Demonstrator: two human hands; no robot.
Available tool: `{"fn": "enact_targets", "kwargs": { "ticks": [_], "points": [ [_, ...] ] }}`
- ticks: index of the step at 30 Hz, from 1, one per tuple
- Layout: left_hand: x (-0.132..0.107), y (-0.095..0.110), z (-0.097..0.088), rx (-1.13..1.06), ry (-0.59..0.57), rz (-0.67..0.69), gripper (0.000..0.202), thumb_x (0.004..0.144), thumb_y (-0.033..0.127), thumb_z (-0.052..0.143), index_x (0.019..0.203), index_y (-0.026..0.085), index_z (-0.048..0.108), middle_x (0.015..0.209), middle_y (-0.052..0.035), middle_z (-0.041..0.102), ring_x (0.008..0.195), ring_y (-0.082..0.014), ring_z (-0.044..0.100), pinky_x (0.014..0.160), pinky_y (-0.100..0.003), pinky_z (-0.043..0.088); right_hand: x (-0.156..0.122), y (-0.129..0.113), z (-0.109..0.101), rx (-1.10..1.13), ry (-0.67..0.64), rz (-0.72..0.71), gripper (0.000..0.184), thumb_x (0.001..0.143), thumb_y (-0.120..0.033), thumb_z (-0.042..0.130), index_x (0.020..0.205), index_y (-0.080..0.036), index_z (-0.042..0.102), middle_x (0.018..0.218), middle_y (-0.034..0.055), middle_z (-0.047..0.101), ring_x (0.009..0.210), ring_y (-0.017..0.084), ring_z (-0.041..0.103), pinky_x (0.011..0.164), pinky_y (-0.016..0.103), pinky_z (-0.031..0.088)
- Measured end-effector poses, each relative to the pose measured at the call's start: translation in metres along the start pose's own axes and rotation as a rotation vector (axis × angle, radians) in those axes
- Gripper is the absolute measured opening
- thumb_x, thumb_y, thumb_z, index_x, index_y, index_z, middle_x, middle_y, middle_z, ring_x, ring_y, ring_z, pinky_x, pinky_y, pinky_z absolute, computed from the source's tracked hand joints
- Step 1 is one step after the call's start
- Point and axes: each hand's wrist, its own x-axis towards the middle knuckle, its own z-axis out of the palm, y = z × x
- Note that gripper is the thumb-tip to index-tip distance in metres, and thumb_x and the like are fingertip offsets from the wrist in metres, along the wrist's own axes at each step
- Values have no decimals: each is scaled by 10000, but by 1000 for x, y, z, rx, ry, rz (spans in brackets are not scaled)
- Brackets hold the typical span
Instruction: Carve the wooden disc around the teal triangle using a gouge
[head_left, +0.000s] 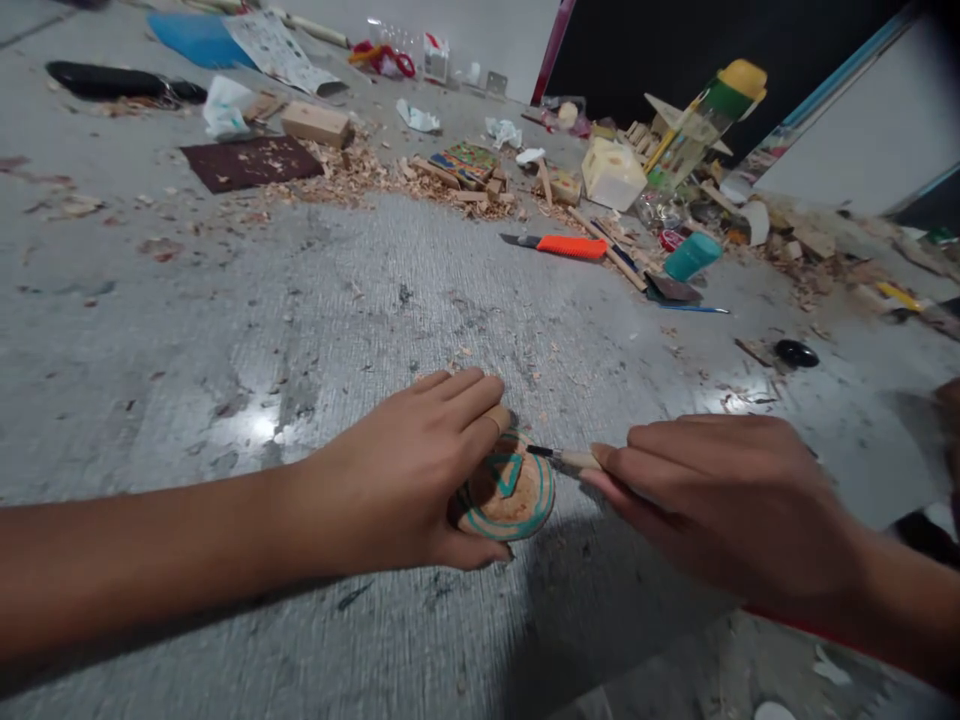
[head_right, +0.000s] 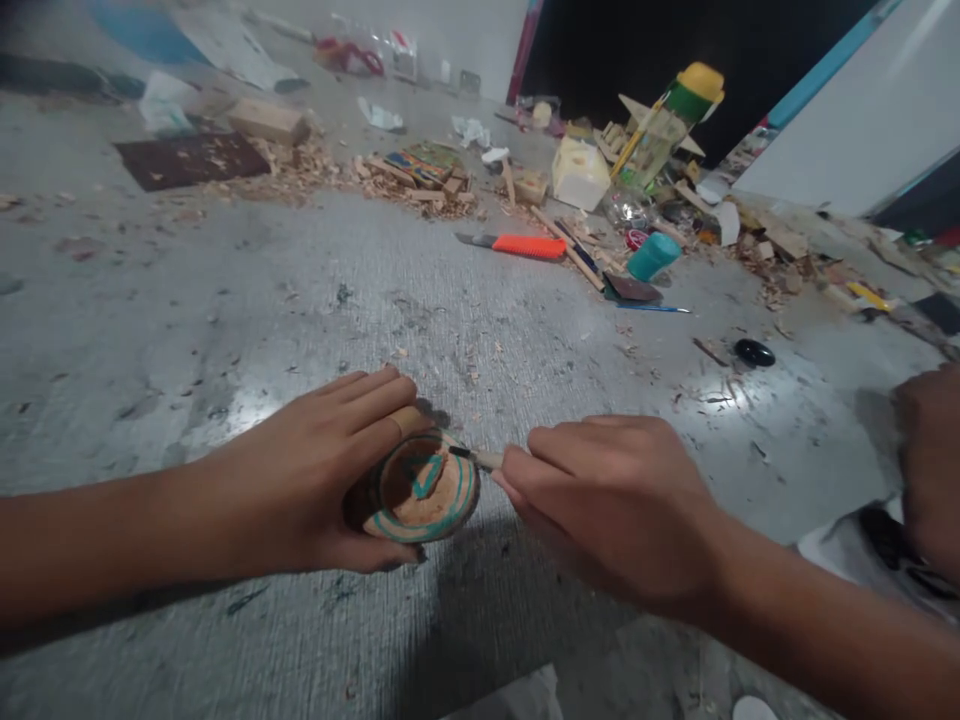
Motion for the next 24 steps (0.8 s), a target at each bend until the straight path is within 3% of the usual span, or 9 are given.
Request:
{"fn": "enact_targets", "kwargs": {
  "ticks": [3, 7, 10, 14, 19, 22, 24],
  "points": [
    [-1, 0, 0, 2, -16, -7, 598, 754, 590, 848, 1048, 103, 665, 1012, -117, 609, 894, -292, 557, 758, -435, 461, 3, 3, 1, 47, -36, -18, 367, 1086, -325, 519, 730, -240, 552, 594, -46, 479, 516, 141, 421, 557, 356, 247],
    [-1, 1, -2, -32, -37, -20, 621, 732, 593, 889, 1049, 109, 663, 1016, -110, 608, 904, -286, 558, 739, -413, 472, 2, 2, 10, 232, 32, 50, 431, 1081, -310, 560, 663, -211, 521, 566, -60, 469, 488, 95, 390, 528, 308, 266],
    [-1, 2, -3, -55, -41, -40, 641, 698, 533, 938, 1077, 98, 659, 1026, -108, 607, 909, -282, 564, 720, -395, 473, -1, -1, 21, 474, 74, 176, 443, 1061, -306, 611, 636, -193, 549, 540, -70, 458, 462, 66, 372, 491, 263, 277],
    [0, 2, 0, -39, -19, -27, 726, 636, 541, 972, 1108, 98, 646, 1013, -92, 599, 913, -283, 561, 720, -395, 460, -1, -7, 36, 682, 45, 332, 367, 1064, -372, 611, 751, -188, 671, 540, -68, 537, 449, 65, 409, 453, 228, 311],
    [-2, -2, 3, -11, 27, -7, 705, 740, 656, 861, 1121, 116, 616, 1003, -88, 597, 893, -275, 544, 720, -402, 436, 0, -6, 38, 966, 8, 569, 396, 1013, -462, 663, 709, -211, 627, 527, -60, 530, 458, 86, 416, 433, 243, 286],
    [-1, -1, 3, -33, 8, -37, 631, 766, 629, 831, 1093, 136, 613, 1022, -101, 615, 923, -290, 555, 752, -423, 452, -1, 7, 30, 987, 3, 603, 362, 1011, -482, 651, 754, -228, 646, 556, -52, 571, 468, 103, 479, 443, 237, 328],
    [2, 2, 0, -82, -2, -93, 591, 714, 567, 867, 1061, 157, 619, 1040, -103, 634, 953, -302, 570, 774, -431, 475, -2, 19, 25, 903, 8, 540, 311, 1022, -477, 633, 827, -238, 668, 605, -47, 624, 496, 115, 534, 480, 236, 372]
  ]
}}
